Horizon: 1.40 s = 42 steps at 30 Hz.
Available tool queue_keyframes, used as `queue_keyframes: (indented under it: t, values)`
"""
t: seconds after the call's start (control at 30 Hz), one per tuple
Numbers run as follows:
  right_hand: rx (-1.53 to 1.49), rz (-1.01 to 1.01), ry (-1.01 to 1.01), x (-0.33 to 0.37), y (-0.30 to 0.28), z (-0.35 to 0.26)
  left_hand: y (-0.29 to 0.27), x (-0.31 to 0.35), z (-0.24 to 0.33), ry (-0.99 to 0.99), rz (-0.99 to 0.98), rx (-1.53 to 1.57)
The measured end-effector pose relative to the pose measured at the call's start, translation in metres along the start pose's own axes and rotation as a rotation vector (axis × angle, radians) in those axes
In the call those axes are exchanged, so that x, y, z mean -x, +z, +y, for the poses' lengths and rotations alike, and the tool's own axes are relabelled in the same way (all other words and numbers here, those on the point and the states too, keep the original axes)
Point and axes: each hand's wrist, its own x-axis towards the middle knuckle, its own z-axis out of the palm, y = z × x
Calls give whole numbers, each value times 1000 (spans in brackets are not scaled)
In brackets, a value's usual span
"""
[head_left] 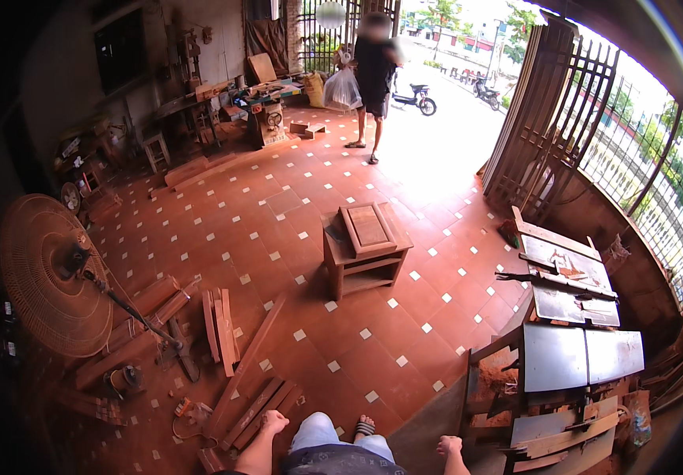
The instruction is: The person adjusts a circular saw blade on a table saw using a wrench, then walks around the workshop, picks up a wooden piece, and sands it with sandpaper while sitting on the floor.
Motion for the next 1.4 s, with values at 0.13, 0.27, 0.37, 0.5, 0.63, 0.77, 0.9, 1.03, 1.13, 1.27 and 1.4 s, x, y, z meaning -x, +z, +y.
queue_keyframes:
  t: [0.13, 0.27, 0.37, 0.5, 0.63, 0.77, 0.9, 1.03, 1.13, 1.27, 1.4]
  values:
    - [50, 99, -148, -61, -50, -65, 51, 49, 24, 114, -195, 185]
    - [145, -93, -216, -73, -20, -95, 106, 73, -20, -4, -30, 360]
    - [489, -203, -397, -67, 4, -83, 147, 126, -29, -173, -17, 792]
    - [953, -442, -851, -7, 60, -98, 216, 217, -100, -347, 107, 1080]
    - [889, -559, -1169, 43, 124, -77, 310, 333, -178, -566, 288, 1231]
    - [868, -831, -942, 117, 132, 9, 473, 458, -264, -688, 727, 1229]
    - [1262, -908, -668, 83, 133, 74, 529, 586, -266, -908, 576, 907]
    - [1656, -959, -796, 143, 117, 172, 631, 705, -235, -1270, 674, 1252]
    - [1932, -987, -809, 170, 119, 207, 725, 745, -185, -1524, 875, 1430]
    - [1983, -1029, -724, 204, 166, 229, 774, 756, -124, -1579, 808, 1998]
    - [1726, -1126, -693, 250, 237, 248, 743, 743, -52, -1631, 723, 2351]
